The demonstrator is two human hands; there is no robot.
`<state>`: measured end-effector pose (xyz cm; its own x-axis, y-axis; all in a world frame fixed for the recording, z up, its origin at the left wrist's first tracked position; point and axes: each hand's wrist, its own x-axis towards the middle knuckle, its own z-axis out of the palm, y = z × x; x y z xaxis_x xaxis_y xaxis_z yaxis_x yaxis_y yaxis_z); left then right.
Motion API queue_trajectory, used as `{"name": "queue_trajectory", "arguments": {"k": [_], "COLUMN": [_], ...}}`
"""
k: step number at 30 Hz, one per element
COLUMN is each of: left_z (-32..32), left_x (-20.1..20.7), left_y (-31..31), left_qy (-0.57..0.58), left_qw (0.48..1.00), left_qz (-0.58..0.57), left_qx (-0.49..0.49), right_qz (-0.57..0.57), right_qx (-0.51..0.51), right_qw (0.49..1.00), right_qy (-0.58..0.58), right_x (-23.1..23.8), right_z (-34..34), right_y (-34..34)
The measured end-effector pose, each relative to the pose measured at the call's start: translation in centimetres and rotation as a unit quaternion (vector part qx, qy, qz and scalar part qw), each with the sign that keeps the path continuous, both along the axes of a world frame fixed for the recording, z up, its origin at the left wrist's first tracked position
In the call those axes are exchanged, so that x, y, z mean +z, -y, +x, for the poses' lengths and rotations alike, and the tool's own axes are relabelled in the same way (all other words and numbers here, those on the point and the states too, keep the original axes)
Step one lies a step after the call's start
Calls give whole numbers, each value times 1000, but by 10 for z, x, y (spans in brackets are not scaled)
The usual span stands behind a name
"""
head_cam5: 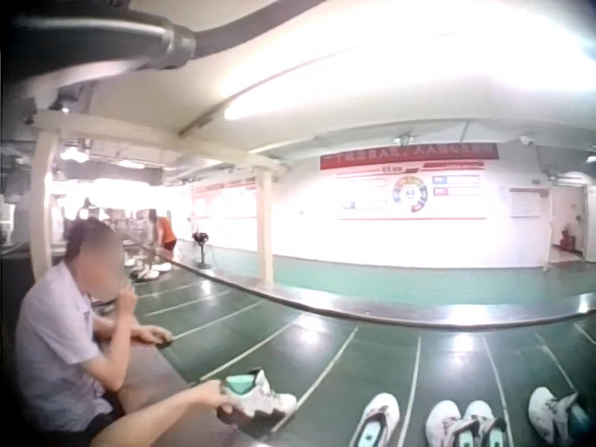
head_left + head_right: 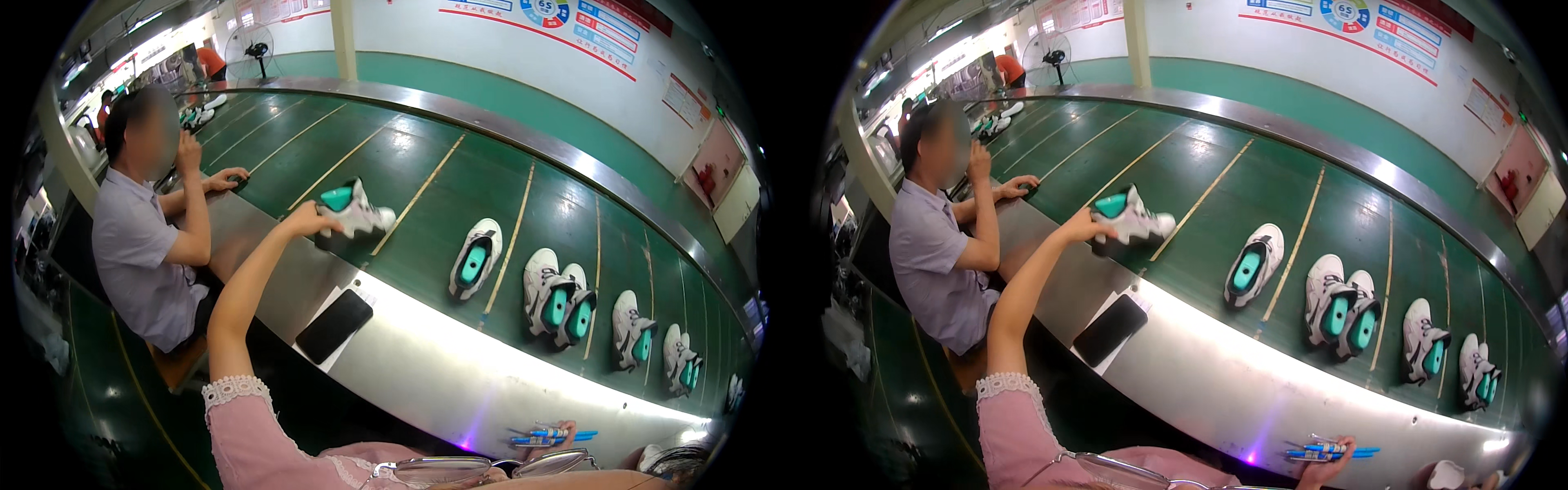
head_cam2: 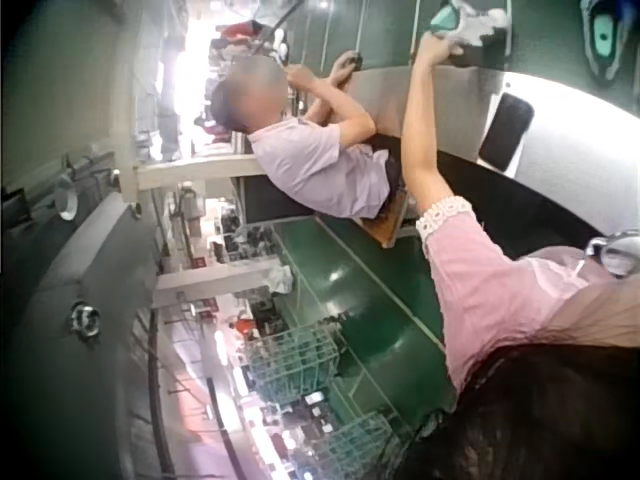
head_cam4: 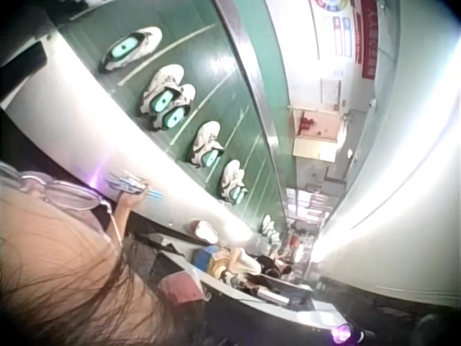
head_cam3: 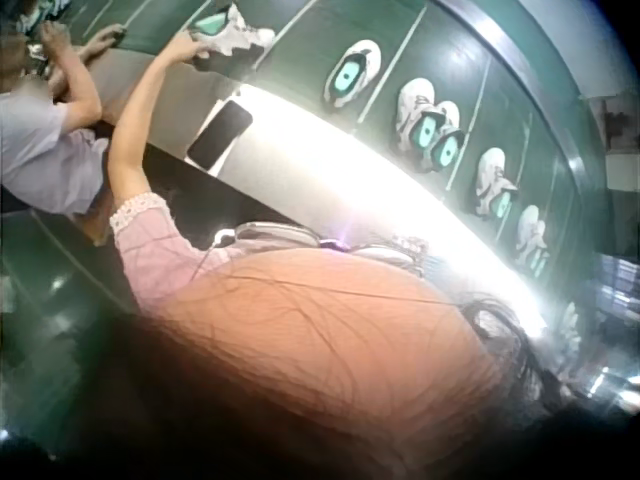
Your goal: The person repeatedly picks up white sneakers with teal insoles from a conveyor belt, wipes the interior and exterior surfaces with a blue tool, and places them back on the belt. The process is repeated for multiple pairs of shoes throughout the clip.
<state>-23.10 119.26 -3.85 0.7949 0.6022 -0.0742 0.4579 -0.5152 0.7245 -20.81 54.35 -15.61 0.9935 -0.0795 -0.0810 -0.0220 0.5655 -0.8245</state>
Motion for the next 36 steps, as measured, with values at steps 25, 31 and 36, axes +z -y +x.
{"name": "queue_trajectory", "arguments": {"k": [25, 31, 36], "left_z": [-65, 51, 53], "left_x": [-44, -75, -65], "left_y": [283, 251, 283], "left_qy": [173, -69, 110], "left_qw": [972, 959, 919], "left_qz": [-102, -197, -343], "left_qx": [-118, -190, -161], "right_qz": [76, 113, 73], "right_qx": [-13, -27, -25], "right_qw": [995, 992, 994], "right_qy": [58, 59, 76], "right_x": [-4, 4, 3], "right_z": [-3, 0, -1], "right_y": [0, -5, -2]}}
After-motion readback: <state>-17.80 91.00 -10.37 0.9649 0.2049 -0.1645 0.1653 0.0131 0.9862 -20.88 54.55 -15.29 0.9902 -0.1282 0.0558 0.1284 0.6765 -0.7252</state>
